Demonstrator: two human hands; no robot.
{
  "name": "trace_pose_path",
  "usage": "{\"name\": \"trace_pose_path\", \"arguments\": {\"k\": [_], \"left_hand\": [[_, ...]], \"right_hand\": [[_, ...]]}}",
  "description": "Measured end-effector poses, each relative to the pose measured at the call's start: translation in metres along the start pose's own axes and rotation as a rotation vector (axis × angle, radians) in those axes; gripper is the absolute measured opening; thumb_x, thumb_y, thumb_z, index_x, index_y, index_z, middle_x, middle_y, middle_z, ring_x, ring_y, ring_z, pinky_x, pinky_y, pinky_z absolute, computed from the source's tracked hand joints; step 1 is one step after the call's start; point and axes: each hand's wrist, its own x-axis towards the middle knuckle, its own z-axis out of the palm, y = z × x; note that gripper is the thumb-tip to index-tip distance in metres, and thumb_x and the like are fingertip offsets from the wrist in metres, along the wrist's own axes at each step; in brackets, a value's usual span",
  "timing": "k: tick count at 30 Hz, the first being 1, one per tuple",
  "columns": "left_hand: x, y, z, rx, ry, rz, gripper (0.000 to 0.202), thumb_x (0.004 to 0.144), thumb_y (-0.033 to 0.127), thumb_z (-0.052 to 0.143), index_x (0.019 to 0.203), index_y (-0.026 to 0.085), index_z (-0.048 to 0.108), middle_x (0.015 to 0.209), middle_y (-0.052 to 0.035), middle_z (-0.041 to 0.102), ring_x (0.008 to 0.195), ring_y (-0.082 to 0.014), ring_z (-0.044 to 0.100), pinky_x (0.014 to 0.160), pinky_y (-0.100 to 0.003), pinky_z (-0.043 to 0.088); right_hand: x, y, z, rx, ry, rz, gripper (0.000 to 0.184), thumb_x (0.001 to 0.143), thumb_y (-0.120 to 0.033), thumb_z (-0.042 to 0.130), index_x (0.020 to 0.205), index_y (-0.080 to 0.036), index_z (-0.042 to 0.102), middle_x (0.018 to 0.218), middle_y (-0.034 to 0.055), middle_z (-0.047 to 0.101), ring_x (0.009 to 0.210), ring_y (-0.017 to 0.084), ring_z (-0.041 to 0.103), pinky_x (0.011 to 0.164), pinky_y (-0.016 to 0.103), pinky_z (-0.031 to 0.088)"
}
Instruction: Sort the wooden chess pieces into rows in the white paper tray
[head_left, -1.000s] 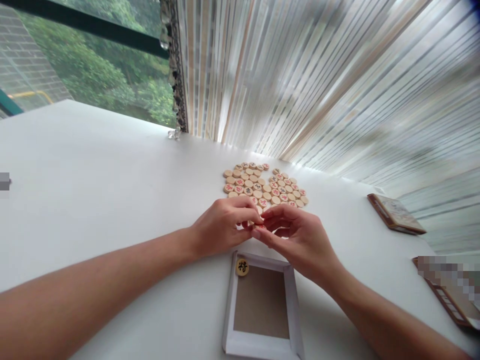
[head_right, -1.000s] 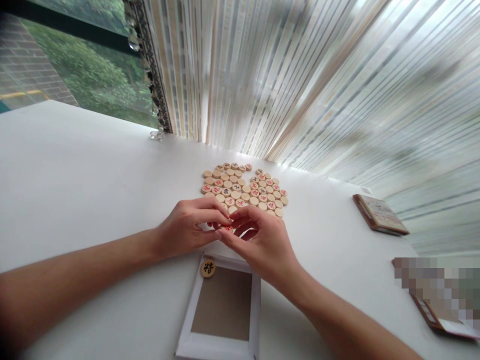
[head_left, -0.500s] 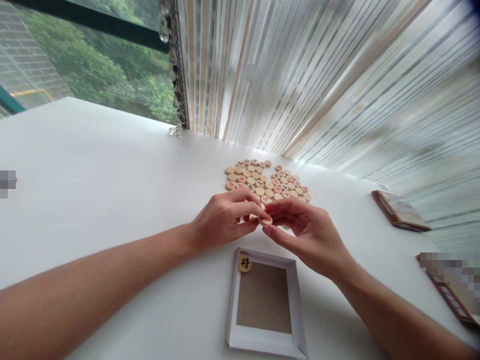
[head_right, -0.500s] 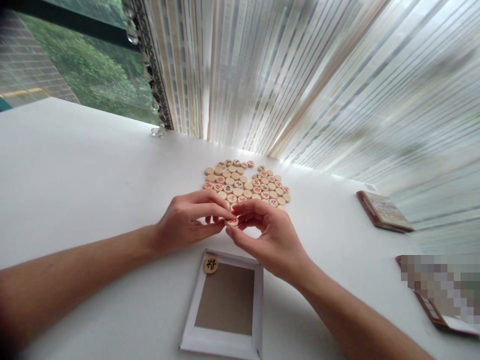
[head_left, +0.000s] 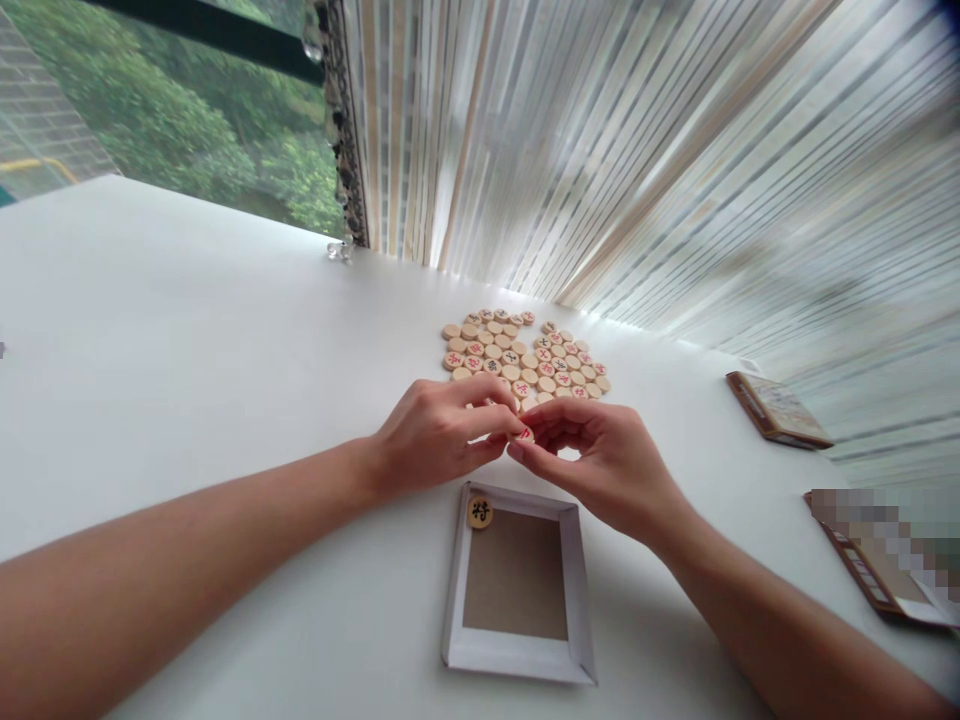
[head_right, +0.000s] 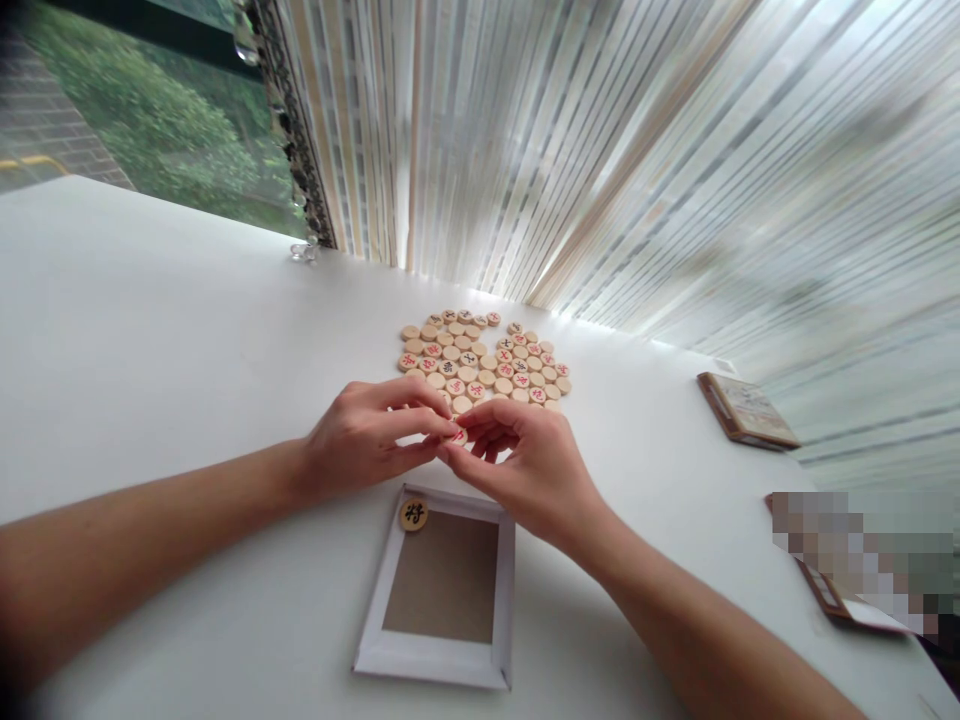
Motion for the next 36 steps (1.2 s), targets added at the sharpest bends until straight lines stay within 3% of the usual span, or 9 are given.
{"name": "trace_pose_path", "arguments": {"k": [7,13,20,24,29,36], "left_hand": [[0.000,0.000,0.000,-0.032,-0.002,-0.035,0.010,0.093,0.017,0.070,0.091,0.021,0.078,0.097,-0.0030,0.081,0.084,-0.0128,0.076,0.071,-0.020,0.056],[0.000,-0.002,0.001,-0.092,0.007,-0.020,0.014,0.090,0.010,0.069,0.093,0.020,0.078,0.098,-0.0035,0.079,0.086,-0.0129,0.075,0.073,-0.021,0.058],[0.004,-0.005,0.002,-0.184,0.113,-0.166,0.027,0.082,-0.002,0.059,0.097,0.015,0.075,0.094,-0.0048,0.073,0.071,-0.0104,0.065,0.055,-0.018,0.052],[0.005,-0.007,0.001,-0.185,0.146,-0.219,0.027,0.082,-0.002,0.057,0.095,0.014,0.075,0.092,-0.0043,0.072,0.069,-0.0101,0.064,0.056,-0.019,0.053],[0.004,-0.006,0.001,-0.194,0.137,-0.214,0.030,0.083,-0.004,0.056,0.095,0.014,0.076,0.091,-0.0037,0.072,0.070,-0.0100,0.064,0.057,-0.019,0.053],[0.004,-0.006,0.001,-0.200,0.135,-0.203,0.032,0.082,-0.007,0.056,0.097,0.013,0.076,0.091,-0.0037,0.073,0.071,-0.0099,0.064,0.058,-0.019,0.052]], "right_hand": [[-0.002,-0.003,0.001,-0.015,-0.020,-0.054,0.020,0.083,-0.035,0.087,0.093,-0.019,0.080,0.080,0.0047,0.077,0.070,0.019,0.068,0.066,0.032,0.057],[-0.001,0.001,-0.006,0.012,-0.079,-0.007,0.019,0.084,-0.034,0.086,0.095,-0.019,0.080,0.086,0.0059,0.079,0.074,0.020,0.070,0.068,0.033,0.058],[-0.008,-0.013,-0.010,-0.271,-0.005,-0.178,0.012,0.084,-0.026,0.082,0.090,-0.021,0.074,0.079,0.0016,0.072,0.073,0.018,0.064,0.067,0.031,0.051],[-0.017,-0.023,-0.002,-0.369,-0.147,-0.306,0.009,0.085,-0.021,0.080,0.091,-0.021,0.073,0.096,0.0048,0.073,0.088,0.020,0.067,0.079,0.032,0.053],[-0.022,-0.017,0.007,-0.435,-0.255,-0.387,0.013,0.085,-0.021,0.080,0.096,-0.021,0.073,0.125,0.0117,0.067,0.114,0.027,0.064,0.098,0.039,0.054],[-0.022,-0.005,0.011,-0.474,-0.300,-0.422,0.017,0.088,-0.022,0.079,0.103,-0.021,0.072,0.135,0.0158,0.062,0.125,0.032,0.059,0.104,0.049,0.052]]}}
